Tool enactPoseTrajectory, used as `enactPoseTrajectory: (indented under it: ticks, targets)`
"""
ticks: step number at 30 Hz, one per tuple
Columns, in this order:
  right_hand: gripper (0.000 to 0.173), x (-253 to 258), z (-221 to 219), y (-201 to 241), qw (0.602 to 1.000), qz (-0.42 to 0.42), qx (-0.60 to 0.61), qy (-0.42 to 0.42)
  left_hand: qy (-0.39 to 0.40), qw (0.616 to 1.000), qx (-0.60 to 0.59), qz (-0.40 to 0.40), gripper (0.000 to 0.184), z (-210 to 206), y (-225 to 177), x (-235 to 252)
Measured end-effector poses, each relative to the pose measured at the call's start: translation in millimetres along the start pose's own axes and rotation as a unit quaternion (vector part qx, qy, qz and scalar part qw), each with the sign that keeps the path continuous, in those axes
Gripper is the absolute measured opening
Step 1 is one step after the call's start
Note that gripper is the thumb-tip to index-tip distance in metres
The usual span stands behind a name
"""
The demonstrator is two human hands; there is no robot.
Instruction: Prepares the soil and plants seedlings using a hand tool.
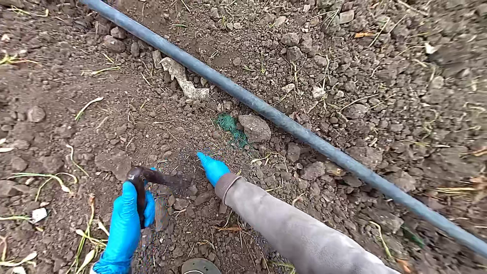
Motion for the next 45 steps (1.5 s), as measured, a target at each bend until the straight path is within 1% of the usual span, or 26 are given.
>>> enactPoseTrajectory:
  ticks: [2, 4, 6, 8, 10, 13, 15, 17, 19, 20, 21, 22, 24, 25, 26, 28, 30, 32, 34, 36, 38, 39, 41, 42, 44, 45]
  targets:
    - [0.040, -5, 2, -5, 1.000, -0.005, -0.026, 0.007, 0.030, 0.998, 0.043, -0.044, 0.068, -9, -30, -1]
    - [0.036, -11, 4, -9, 0.999, 0.025, -0.040, 0.004, 0.026, 0.992, 0.089, -0.083, 0.063, -27, -47, -7]
    - [0.039, -12, 14, -3, 0.997, 0.068, -0.027, -0.018, 0.002, 0.990, 0.117, -0.082, 0.060, -42, -30, 1]
    - [0.045, -11, 22, 12, 0.995, 0.096, -0.019, -0.016, -0.017, 0.992, 0.113, -0.056, 0.057, -45, 13, 14]
    - [0.032, -7, 23, 27, 0.994, 0.106, -0.039, 0.016, -0.015, 0.996, 0.089, -0.023, 0.057, -40, 32, 20]
    - [0.021, 2, -12, 43, 0.988, 0.129, -0.063, 0.051, -0.019, 0.998, 0.060, -0.009, 0.062, -29, 7, 2]
    - [0.022, 8, -36, 48, 0.986, 0.149, -0.067, 0.033, -0.034, 0.997, 0.055, -0.040, 0.061, -20, -18, -18]
    - [0.025, 4, -44, 41, 0.982, 0.179, -0.065, 0.017, -0.035, 0.997, 0.058, -0.048, 0.058, -9, -25, -43]
    - [0.033, -6, -32, 20, 0.971, 0.224, -0.074, -0.037, -0.027, 0.997, 0.061, -0.047, 0.064, 4, -8, -55]
    - [0.033, -9, -20, 0, 0.970, 0.212, -0.081, -0.090, -0.017, 0.997, 0.061, -0.042, 0.068, 13, 7, -53]
    - [0.031, -13, -10, -28, 0.973, 0.158, -0.094, -0.140, -0.009, 0.999, 0.045, -0.030, 0.076, 22, 19, -52]
    - [0.030, -16, -1, -62, 0.979, 0.064, -0.118, -0.157, -0.002, 1.000, 0.020, -0.011, 0.087, 32, 24, -54]
    - [0.029, -7, 9, -139, 0.971, -0.141, -0.173, -0.083, -0.005, 1.000, -0.021, 0.005, 0.096, 42, 12, -62]
    - [0.035, -1, 7, -175, 0.961, -0.193, -0.195, -0.035, 0.001, 1.000, -0.019, -0.002, 0.090, 43, 0, -65]
    - [0.044, 4, 4, -202, 0.957, -0.202, -0.210, 0.008, 0.001, 1.000, -0.014, -0.015, 0.082, 43, -7, -67]
    - [0.056, 12, -2, -221, 0.955, -0.163, -0.233, 0.081, -0.025, 0.999, 0.010, -0.032, 0.078, 39, -6, -74]
    - [0.052, 13, -1, -214, 0.951, -0.143, -0.247, 0.122, -0.035, 0.998, 0.035, -0.033, 0.082, 44, 29, -80]
    - [0.049, 12, -1, -205, 0.939, -0.144, -0.268, 0.161, -0.058, 0.998, 0.009, -0.023, 0.087, 52, 61, -80]
    - [0.051, 7, 1, -203, 0.943, -0.145, -0.255, 0.156, -0.060, 0.996, -0.064, 0.003, 0.098, 58, 72, -77]
    - [0.062, -3, 0, -200, 0.959, -0.133, -0.220, 0.120, -0.068, 0.992, -0.103, 0.023, 0.104, 60, 69, -76]
    - [0.076, -13, 7, -176, 0.972, -0.130, -0.180, 0.073, -0.085, 0.988, -0.129, 0.022, 0.102, 60, 53, -74]
    - [0.076, -22, 10, -158, 0.978, -0.130, -0.160, 0.043, -0.074, 0.987, -0.141, 0.009, 0.098, 61, 40, -75]
    - [0.052, -44, 11, -119, 0.989, -0.099, -0.110, -0.019, 0.006, 0.989, -0.139, -0.045, 0.088, 69, 3, -78]
    - [0.040, -53, 11, -98, 0.993, -0.057, -0.095, -0.041, 0.055, 0.988, -0.121, -0.074, 0.082, 71, -20, -78]
    - [0.033, -66, 3, -60, 0.995, 0.058, -0.070, -0.051, 0.050, 0.993, -0.050, -0.095, 0.077, 46, -74, -80]
    - [0.032, -69, 1, -41, 0.992, 0.103, -0.064, -0.031, 0.040, 0.996, -0.005, -0.082, 0.072, 33, -90, -77]
Point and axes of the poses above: each hand's wrist, its own x-axis towards the middle knuckle, its own z-axis out of the back of the hand, y = z × x, the point moved 3 cm from there along x, towards the middle knuckle, and after that the axes turned 8 degrees about -y, right-handed, at the moved point
